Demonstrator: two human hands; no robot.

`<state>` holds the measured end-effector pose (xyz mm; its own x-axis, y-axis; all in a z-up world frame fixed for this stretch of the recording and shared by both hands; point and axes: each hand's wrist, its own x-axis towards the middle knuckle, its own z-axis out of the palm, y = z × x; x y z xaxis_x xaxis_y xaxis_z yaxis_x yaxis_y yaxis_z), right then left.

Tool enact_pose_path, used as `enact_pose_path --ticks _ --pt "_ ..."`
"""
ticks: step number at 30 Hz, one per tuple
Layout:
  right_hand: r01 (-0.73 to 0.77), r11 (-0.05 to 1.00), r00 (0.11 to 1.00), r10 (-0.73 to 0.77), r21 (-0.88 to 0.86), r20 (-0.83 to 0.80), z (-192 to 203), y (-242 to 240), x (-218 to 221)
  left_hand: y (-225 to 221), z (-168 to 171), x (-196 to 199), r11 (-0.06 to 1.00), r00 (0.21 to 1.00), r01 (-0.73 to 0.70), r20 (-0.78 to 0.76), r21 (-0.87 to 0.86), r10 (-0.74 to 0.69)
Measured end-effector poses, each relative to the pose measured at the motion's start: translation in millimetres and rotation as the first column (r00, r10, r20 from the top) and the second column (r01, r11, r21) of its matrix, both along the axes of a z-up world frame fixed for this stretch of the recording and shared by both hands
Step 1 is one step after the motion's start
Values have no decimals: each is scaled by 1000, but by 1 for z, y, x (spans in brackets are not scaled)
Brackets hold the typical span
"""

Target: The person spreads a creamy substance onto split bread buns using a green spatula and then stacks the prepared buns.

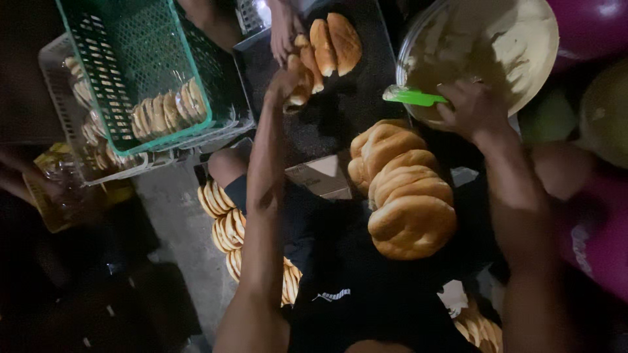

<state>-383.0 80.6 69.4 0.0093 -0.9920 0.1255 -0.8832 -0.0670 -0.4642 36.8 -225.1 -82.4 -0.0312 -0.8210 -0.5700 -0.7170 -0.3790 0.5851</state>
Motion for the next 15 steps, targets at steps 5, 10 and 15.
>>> enact_pose_path --ticks 5,10,15 --pt "37 999 999 -37 -25 -23 3 2 0 4 9 -1 895 894 421 101 147 -437" --pt "4 1000 1000 -4 1 -30 -5 0 -3 8 3 -4 943 916 332 230 20 -328" --pt "-10 1000 999 11 8 -41 -10 2 -3 -15 -21 -33 939 936 267 292 -216 -199"
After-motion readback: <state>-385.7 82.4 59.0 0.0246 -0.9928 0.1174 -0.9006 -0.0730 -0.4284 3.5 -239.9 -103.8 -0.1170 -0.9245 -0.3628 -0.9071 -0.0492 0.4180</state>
